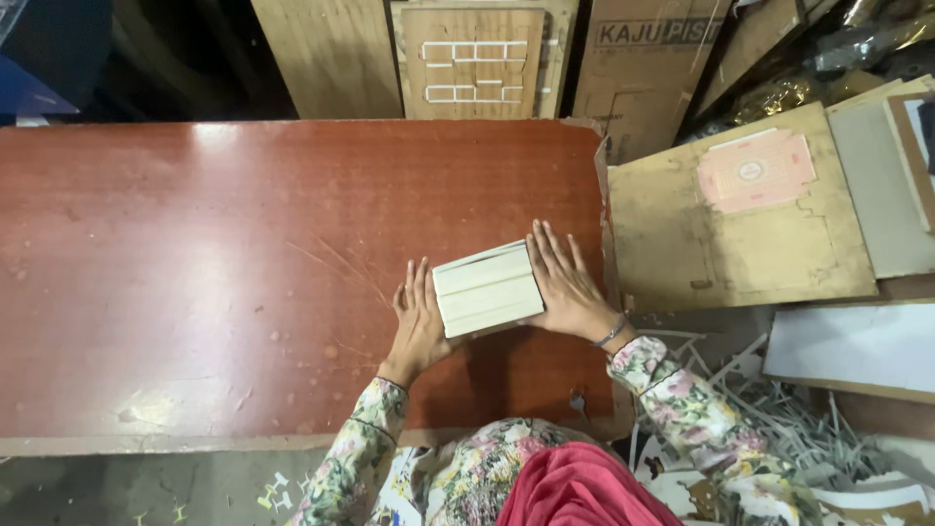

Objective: The person assembles small white paper boxes with yellow labels on a wooden table. They fold the flaps, align the edges, and stack the finished boxes. The person then moves to a nearby table to handle large sheets of printed labels.

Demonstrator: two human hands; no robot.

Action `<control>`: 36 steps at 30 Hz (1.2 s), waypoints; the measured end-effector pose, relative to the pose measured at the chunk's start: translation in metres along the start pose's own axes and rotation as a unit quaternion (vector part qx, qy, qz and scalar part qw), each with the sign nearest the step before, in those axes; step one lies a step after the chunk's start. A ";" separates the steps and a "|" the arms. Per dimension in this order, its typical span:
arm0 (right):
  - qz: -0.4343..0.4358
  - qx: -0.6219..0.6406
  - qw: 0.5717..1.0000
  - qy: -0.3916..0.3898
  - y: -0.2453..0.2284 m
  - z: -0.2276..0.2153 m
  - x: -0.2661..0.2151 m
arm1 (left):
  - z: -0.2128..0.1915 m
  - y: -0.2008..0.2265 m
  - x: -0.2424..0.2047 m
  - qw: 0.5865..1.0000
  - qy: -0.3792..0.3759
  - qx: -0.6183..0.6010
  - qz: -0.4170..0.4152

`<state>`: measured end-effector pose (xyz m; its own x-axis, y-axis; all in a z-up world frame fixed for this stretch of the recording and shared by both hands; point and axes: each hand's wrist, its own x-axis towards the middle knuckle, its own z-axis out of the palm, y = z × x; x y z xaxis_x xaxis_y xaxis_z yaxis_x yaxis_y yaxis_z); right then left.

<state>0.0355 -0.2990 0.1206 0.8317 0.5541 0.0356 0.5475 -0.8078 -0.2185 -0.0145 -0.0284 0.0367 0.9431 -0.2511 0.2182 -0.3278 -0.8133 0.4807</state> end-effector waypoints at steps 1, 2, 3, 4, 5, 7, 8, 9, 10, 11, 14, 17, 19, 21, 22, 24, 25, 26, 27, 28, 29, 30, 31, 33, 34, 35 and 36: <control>0.013 -0.021 0.998 -0.058 -0.003 -0.004 -0.002 | 0.002 -0.001 -0.003 1.000 -0.008 0.010 -0.001; 0.026 -0.043 0.992 -0.116 -0.003 -0.009 -0.002 | 0.004 -0.002 -0.005 1.000 -0.016 0.021 -0.001; 0.042 -0.066 0.982 -0.169 -0.001 -0.013 -0.001 | 0.005 -0.004 -0.005 0.999 -0.022 0.032 0.003; 0.040 -0.085 0.977 -0.189 0.000 -0.016 0.001 | 0.005 -0.005 -0.006 0.999 -0.030 0.032 0.001; 0.039 -0.104 0.971 -0.211 0.001 -0.017 0.003 | 0.006 -0.005 -0.006 0.999 -0.039 0.032 -0.001; 0.013 -0.096 0.981 -0.167 0.005 -0.013 0.005 | 0.009 -0.004 -0.006 0.999 -0.037 0.025 -0.016; -0.010 -0.069 0.992 -0.101 0.006 -0.007 0.006 | 0.011 -0.003 -0.005 0.999 -0.027 0.018 -0.028; -0.033 -0.042 0.998 -0.033 0.007 0.000 0.006 | 0.012 -0.003 -0.005 0.999 -0.016 0.012 -0.041; -0.039 -0.035 0.999 -0.009 0.008 0.006 0.002 | 0.014 -0.002 -0.004 0.999 -0.018 -0.001 -0.051; -0.044 -0.027 0.999 0.015 0.008 0.012 -0.002 | 0.015 -0.002 -0.003 0.998 -0.019 -0.014 -0.062; -0.039 -0.005 0.999 0.033 0.013 0.022 -0.006 | 0.016 -0.005 -0.002 0.998 -0.019 -0.008 -0.052; -0.028 0.010 1.000 -0.001 0.016 0.019 -0.007 | 0.019 -0.014 -0.006 0.998 -0.033 -0.014 -0.047; -0.018 0.009 0.999 -0.034 0.016 0.012 -0.004 | 0.016 -0.023 -0.008 0.998 -0.038 -0.033 -0.030; -0.004 -0.002 0.997 -0.073 0.016 0.005 -0.001 | 0.010 -0.033 -0.010 0.998 -0.037 -0.059 0.006; -0.021 -0.007 0.998 -0.053 0.015 0.002 -0.001 | 0.008 -0.037 -0.012 0.996 -0.055 -0.066 0.005; -0.057 -0.015 0.998 -0.012 0.015 0.001 0.001 | 0.004 -0.046 -0.012 0.993 -0.090 -0.077 0.003; -0.047 0.000 0.999 -0.021 0.015 0.001 -0.001 | 0.003 -0.048 -0.013 0.994 -0.086 -0.070 0.004; -0.038 0.015 0.999 -0.031 0.017 0.001 -0.001 | 0.004 -0.049 -0.014 0.995 -0.082 -0.063 0.006; -0.029 0.030 0.998 -0.041 0.017 0.003 -0.001 | 0.005 -0.050 -0.015 0.995 -0.079 -0.056 0.006; -0.030 0.028 0.998 -0.042 0.017 0.004 -0.002 | 0.006 -0.049 -0.018 0.995 -0.071 -0.072 0.001; -0.029 0.025 0.998 -0.042 0.018 0.004 -0.003 | 0.008 -0.048 -0.019 0.994 -0.063 -0.087 -0.001; -0.029 0.022 0.998 -0.042 0.017 0.004 -0.004 | 0.009 -0.045 -0.020 0.993 -0.055 -0.103 -0.003; -0.031 0.011 0.999 -0.036 0.016 0.004 -0.004 | 0.011 -0.042 -0.021 0.993 -0.046 -0.108 -0.026; -0.033 -0.009 0.999 -0.023 0.012 0.003 -0.005 | 0.014 -0.035 -0.022 0.990 -0.030 -0.118 -0.068; -0.033 -0.036 0.998 -0.026 0.010 0.003 -0.005 | 0.014 -0.033 -0.021 0.992 -0.050 -0.085 -0.076; -0.032 -0.064 0.997 -0.029 0.010 0.002 -0.005 | 0.015 -0.031 -0.018 0.993 -0.069 -0.052 -0.083; -0.032 -0.092 0.995 -0.033 0.010 0.001 -0.004 | 0.014 -0.030 -0.015 0.992 -0.088 -0.020 -0.089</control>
<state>0.0377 -0.3085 0.1172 0.7906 0.6120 -0.0212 0.6112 -0.7907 -0.0354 -0.0181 -0.0080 0.0068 0.9805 -0.1950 -0.0235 -0.1529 -0.8330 0.5317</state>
